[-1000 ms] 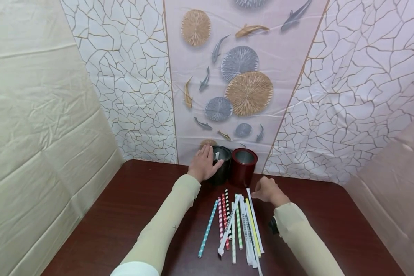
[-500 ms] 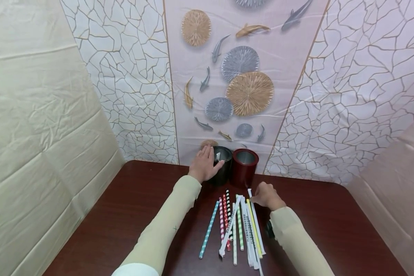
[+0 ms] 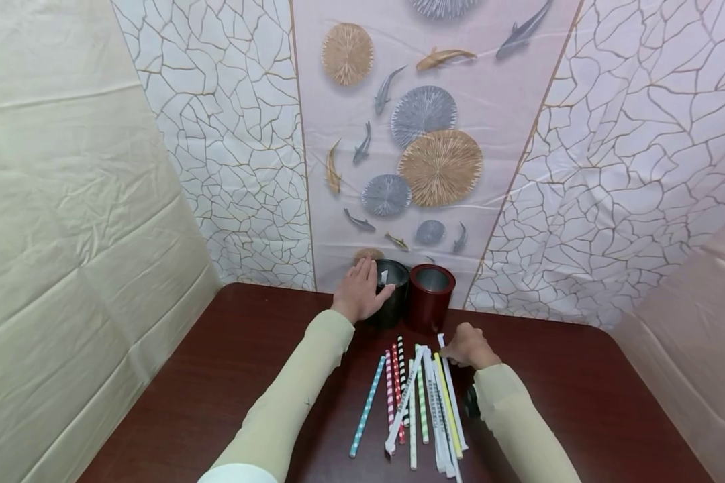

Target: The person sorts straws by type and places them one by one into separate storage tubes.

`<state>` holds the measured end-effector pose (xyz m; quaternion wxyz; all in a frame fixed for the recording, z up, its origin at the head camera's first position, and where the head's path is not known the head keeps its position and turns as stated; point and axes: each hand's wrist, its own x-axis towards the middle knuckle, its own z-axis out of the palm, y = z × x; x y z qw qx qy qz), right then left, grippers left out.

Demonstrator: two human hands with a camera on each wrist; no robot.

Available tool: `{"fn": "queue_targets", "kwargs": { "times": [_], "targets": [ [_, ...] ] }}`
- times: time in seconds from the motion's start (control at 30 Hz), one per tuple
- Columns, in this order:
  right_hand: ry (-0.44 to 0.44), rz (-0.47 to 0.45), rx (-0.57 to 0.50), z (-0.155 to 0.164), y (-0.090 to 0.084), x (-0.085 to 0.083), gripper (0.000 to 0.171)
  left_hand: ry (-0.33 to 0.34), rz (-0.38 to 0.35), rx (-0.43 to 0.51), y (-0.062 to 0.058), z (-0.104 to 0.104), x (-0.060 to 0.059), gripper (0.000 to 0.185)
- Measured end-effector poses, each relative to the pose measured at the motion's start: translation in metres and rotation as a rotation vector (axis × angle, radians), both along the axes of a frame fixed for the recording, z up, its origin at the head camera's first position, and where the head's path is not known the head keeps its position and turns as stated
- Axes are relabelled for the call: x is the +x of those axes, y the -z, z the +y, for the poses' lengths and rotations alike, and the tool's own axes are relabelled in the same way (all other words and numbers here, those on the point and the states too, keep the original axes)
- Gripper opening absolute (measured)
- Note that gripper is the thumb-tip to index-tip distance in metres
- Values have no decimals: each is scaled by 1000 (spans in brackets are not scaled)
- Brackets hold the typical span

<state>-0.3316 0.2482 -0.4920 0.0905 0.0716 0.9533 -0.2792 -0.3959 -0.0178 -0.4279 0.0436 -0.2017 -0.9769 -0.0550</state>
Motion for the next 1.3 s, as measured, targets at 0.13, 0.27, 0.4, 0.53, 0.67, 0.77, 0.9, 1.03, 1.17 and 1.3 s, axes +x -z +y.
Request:
{"fn": "queue_targets", "kwargs": {
  "times": [0.13, 0.27, 0.4, 0.53, 0.67, 0.77, 0.9, 1.03, 1.17, 1.3],
  "targets": [
    [11, -14, -67, 1, 3, 0, 19, 0, -12, -5, 2, 1, -1, 84],
    [11, -16, -95, 2, 4, 2, 19, 0, -14, 0, 4, 0, -1, 84],
    [1, -12, -88, 2, 5, 6, 23, 5, -13, 7, 6, -1, 1, 84],
    [-10, 5, -91, 2, 4, 9, 25, 6, -13, 20, 6, -2, 3, 84],
    [-17, 12, -85, 2, -1, 9, 26, 5, -8, 26, 5, -3, 3, 84],
    [-20, 9, -71, 2, -8, 9, 28, 5, -7, 25, 5, -2, 2, 84],
    [-36, 19, -49, 1, -23, 11, 29, 5, -15, 16, 4, -2, 1, 85],
    [-59, 38, -24, 1, -39, 14, 35, 3, -14, 24, 3, -1, 1, 84],
    [-89, 75, -11, 1, -56, 19, 38, -3, -12, 23, 3, 0, -1, 84],
    [-113, 90, -1, 0, -71, 22, 38, -9, -19, 17, 4, 1, -3, 85]
  ]
}}
